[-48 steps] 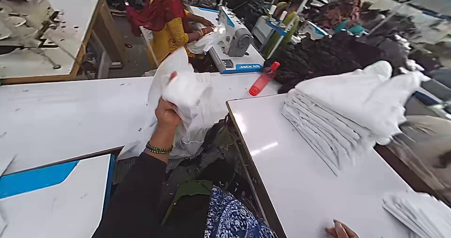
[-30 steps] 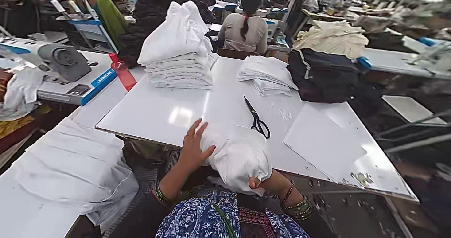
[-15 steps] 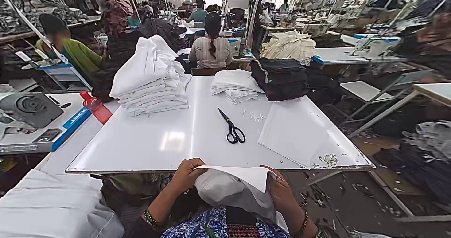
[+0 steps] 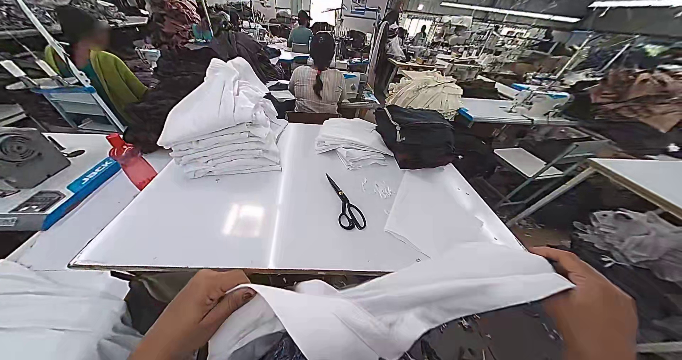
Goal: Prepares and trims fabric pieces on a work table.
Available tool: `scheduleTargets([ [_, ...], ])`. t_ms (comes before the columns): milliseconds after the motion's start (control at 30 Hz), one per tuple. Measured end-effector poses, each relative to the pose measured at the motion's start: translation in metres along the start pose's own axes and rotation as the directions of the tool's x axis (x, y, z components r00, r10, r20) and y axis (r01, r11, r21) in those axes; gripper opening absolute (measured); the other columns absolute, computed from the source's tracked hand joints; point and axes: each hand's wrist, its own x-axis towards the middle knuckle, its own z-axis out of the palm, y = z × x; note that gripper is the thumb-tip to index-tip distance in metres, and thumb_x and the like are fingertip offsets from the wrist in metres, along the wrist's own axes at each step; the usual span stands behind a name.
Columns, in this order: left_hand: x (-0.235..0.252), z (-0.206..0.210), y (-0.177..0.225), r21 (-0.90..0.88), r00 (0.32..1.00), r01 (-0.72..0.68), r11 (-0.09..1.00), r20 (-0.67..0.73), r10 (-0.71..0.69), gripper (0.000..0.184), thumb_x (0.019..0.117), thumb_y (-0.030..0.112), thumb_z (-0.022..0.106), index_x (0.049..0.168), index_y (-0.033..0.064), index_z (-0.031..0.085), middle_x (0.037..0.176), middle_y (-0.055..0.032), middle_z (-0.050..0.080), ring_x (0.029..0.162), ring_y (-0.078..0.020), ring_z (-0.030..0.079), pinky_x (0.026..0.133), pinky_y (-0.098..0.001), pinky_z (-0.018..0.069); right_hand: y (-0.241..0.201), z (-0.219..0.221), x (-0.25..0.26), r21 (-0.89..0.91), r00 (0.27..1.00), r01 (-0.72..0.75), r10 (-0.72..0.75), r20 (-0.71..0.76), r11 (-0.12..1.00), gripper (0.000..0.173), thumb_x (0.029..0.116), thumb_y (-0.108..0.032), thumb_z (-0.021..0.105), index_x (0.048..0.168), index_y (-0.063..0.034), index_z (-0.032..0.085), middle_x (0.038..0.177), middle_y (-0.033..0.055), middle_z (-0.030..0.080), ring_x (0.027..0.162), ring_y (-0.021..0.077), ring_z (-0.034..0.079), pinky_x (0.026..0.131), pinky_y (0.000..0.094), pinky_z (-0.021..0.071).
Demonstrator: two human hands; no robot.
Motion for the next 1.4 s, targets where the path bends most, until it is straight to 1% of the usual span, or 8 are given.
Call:
scheduleTargets([
  [233,0.028,-0.046,-0.039,0.315,0.922,0.325,0.892,0.105,-0.373,0.048,0.1064,0.032,0.047,0.074,-0.0018,0.062,0.058,-0.0125,0.054,0.054,-0.0265,0.057,0.052,-0.0472,0.0442,-0.086,0.06,0.131,0.139,0.994,0.096,-0.102,0.038,0.986,0.034,0.0999,-0.01,0.058,0.128,0.009,0.06,0.123,0.0328,0.063,0.115,0.0455,0.062,0.098,0.0637,0.0462],
  [333,0.057,-0.096,-0.086,0.548,0.723,0.635,0.544,-0.175,-0.668,0.035,0.1083,0.024,0.052,0.103,-0.0059,0.068,0.092,-0.0329,0.067,0.092,-0.0543,0.066,0.078,-0.0738,0.0465,-0.147,0.186,0.178,0.439,0.852,0.342,-0.471,0.228,0.831,0.077,0.0979,-0.018,0.063,0.159,0.0055,0.023,0.166,0.0296,0.02,0.154,0.0397,0.025,0.124,0.0536,0.025],
  [500,0.093,-0.052,-0.117,0.319,0.826,0.447,0.835,0.211,-0.523,0.032,0.1081,0.017,0.05,0.129,-0.0028,0.066,0.128,-0.0242,0.067,0.122,-0.0415,0.063,0.107,-0.062,0.0441,-0.202,0.237,0.108,0.549,0.713,0.275,-0.55,0.434,0.789,0.046,0.1038,-0.019,0.055,0.144,0.0023,0.054,0.154,0.0228,0.047,0.146,0.0345,0.042,0.12,0.0505,0.0344],
  [633,0.114,0.062,-0.153,0.245,0.661,0.151,0.958,0.695,-0.282,0.052,0.1078,0.035,0.05,0.149,0.0031,0.051,0.158,-0.0197,0.045,0.15,-0.0378,0.037,0.12,-0.0606,0.0256,-0.174,0.269,0.07,0.084,0.609,0.104,-0.131,0.783,0.991,0.036,0.107,-0.007,0.04,0.135,0.0043,0.06,0.136,0.026,0.06,0.13,0.0358,0.057,0.112,0.0456,0.0415],
  [900,0.065,0.089,-0.171,0.282,0.702,0.148,0.948,0.645,-0.302,0.106,0.0884,0.07,0.061,0.163,0.0055,0.022,0.172,-0.0156,0.014,0.159,-0.0364,0.009,0.123,-0.0637,0.0041,-0.15,0.263,0.03,-0.315,0.505,-0.16,0.352,0.788,0.936,0.054,0.0938,-0.031,0.075,0.13,0.0057,0.057,0.121,0.0251,0.065,0.115,0.0375,0.062,0.101,0.0543,0.0464],
  [1100,0.098,0.091,-0.191,0.286,0.646,0.158,0.945,0.694,-0.318,0.102,0.0872,0.073,0.061,0.163,0.0132,0.028,0.172,-0.0108,0.017,0.159,-0.0332,0.009,0.123,-0.0638,0.0034,-0.137,0.229,-0.013,-0.042,0.339,-0.584,0.291,0.894,0.81,0.029,0.0914,0.005,0.062,0.118,0.0071,0.052,0.081,0.008,0.06,0.065,0.0123,0.059,0.065,0.0303,0.0532],
  [1300,0.107,0.1,-0.21,0.326,0.718,0.121,0.938,0.624,-0.309,0.115,0.0777,0.082,0.063,0.163,0.0133,0.028,0.172,-0.0089,0.018,0.159,-0.0316,0.011,0.122,-0.0644,0.0023,-0.129,0.165,-0.086,0.064,0.137,-0.695,0.045,0.99,0.716,0.095,0.053,-0.09,0.072,0.103,-0.0113,0.052,0.073,-0.0138,0.053,0.059,-0.0055,0.05,0.057,0.0147,0.0438],
  [1400,0.106,0.103,-0.215,0.352,0.75,0.136,0.926,0.574,-0.329,0.123,0.0733,0.085,0.063,0.164,0.0121,0.024,0.171,-0.0137,0.018,0.159,-0.0345,0.011,0.122,-0.0652,0.0027,-0.129,0.145,-0.088,-0.045,-0.054,-0.571,0.018,0.998,0.819,0.086,0.0756,-0.076,0.064,0.118,-0.002,0.051,0.092,-0.005,0.055,0.08,-0.0034,0.053,0.074,0.0176,0.046],
])
